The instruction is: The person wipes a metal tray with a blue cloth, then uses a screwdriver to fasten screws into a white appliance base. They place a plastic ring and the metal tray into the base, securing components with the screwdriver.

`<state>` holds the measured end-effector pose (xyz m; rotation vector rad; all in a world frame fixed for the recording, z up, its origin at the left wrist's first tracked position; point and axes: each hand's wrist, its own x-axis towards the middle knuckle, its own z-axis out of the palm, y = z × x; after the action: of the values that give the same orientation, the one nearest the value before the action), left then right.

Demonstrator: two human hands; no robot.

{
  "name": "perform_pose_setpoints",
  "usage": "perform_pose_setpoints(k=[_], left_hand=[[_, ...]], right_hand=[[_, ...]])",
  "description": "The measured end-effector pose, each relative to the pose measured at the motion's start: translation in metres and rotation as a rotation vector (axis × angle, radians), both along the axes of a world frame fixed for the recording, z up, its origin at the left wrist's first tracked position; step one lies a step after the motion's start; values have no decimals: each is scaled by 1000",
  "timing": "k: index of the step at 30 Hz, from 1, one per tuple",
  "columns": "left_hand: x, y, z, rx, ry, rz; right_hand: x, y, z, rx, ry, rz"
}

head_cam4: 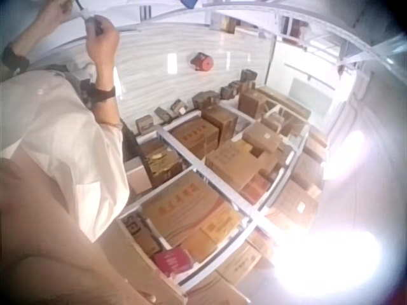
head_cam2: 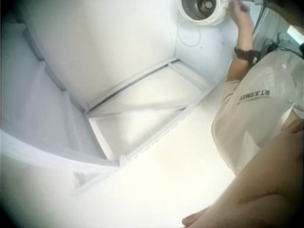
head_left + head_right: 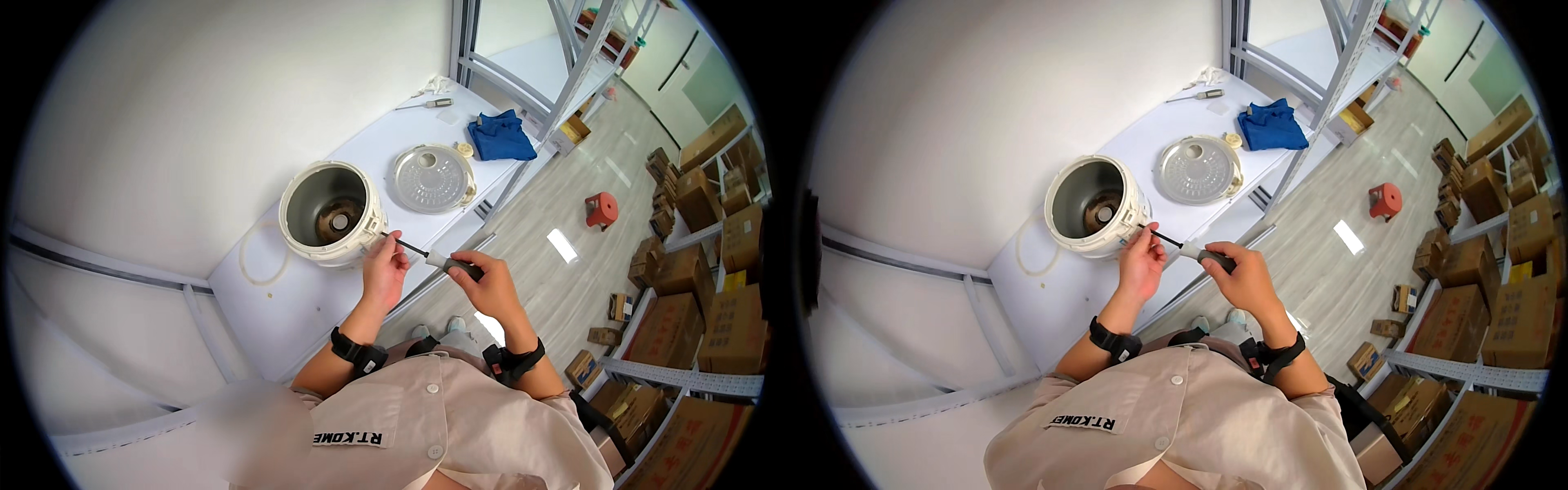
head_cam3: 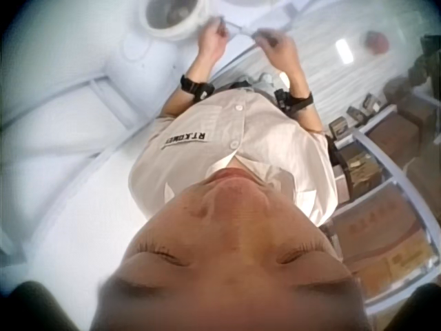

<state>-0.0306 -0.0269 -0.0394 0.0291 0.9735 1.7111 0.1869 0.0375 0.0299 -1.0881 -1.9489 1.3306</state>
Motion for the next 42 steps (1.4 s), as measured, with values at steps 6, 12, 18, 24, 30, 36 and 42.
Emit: perform_pose_setpoints(k=[6, 12, 18, 24, 30, 36, 42], left_hand=[[8, -1, 18, 37, 61, -221], [2, 1, 2, 23, 206, -282], [-2, -1, -9, 12, 265, -269], [1, 1, -11, 53, 267, -301], [4, -11, 2, 225, 238, -565], [3, -7, -5, 150, 271, -554], [2, -3, -6, 91, 289, -568]], right_hand=[[-3, 4, -2, -259, 48, -28], [5, -2, -3, -121, 87, -42], [17, -21, -5, 8, 133, -25], [14, -31, -9, -61, 131, -153], [2, -36, 0, -215, 91, -167], [-4, -41, 3, 58, 56, -128], [-2, -40, 7, 131, 60, -115]])
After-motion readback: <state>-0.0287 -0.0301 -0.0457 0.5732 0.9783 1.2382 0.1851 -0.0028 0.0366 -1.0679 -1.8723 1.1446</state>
